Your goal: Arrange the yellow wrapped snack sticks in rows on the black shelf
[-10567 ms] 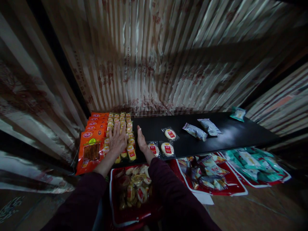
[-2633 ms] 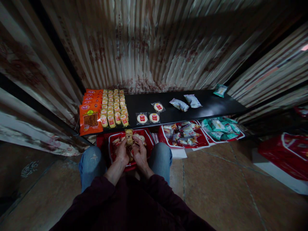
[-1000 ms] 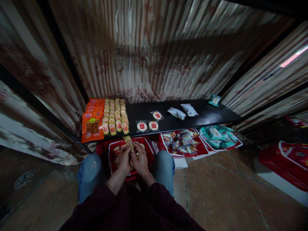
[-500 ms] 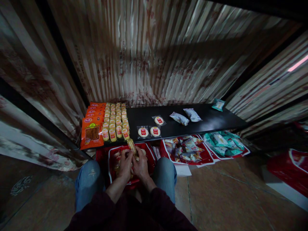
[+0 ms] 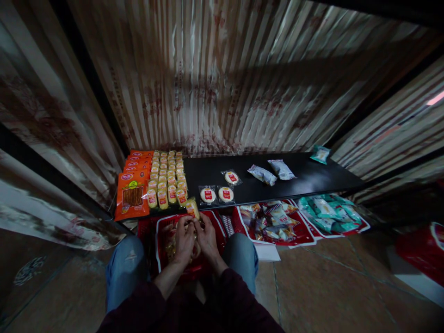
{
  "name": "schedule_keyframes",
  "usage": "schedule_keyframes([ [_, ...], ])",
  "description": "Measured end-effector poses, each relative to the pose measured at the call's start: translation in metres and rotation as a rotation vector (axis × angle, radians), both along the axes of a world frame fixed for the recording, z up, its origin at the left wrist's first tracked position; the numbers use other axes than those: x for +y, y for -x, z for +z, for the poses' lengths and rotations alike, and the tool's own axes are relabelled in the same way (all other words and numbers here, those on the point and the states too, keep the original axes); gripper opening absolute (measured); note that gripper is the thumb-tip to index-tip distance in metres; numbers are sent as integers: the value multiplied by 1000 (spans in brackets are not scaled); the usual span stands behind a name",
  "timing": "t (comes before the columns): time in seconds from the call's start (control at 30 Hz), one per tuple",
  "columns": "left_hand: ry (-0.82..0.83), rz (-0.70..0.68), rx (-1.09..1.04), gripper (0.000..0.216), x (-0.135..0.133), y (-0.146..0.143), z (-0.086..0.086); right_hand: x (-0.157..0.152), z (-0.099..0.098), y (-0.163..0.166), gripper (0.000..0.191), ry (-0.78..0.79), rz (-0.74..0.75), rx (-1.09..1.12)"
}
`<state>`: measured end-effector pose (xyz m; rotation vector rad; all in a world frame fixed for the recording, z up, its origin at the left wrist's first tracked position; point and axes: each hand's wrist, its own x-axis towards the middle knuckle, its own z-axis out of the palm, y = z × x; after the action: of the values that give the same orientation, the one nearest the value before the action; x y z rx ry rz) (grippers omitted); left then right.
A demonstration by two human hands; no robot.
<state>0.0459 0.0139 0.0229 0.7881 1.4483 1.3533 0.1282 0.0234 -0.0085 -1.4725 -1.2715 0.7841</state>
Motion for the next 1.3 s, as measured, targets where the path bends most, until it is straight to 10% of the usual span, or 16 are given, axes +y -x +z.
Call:
schedule_keyframes([
  [1.3, -73, -44, -4, 29, 168, -21, 5, 179, -8, -24, 26, -136, -6, 8],
])
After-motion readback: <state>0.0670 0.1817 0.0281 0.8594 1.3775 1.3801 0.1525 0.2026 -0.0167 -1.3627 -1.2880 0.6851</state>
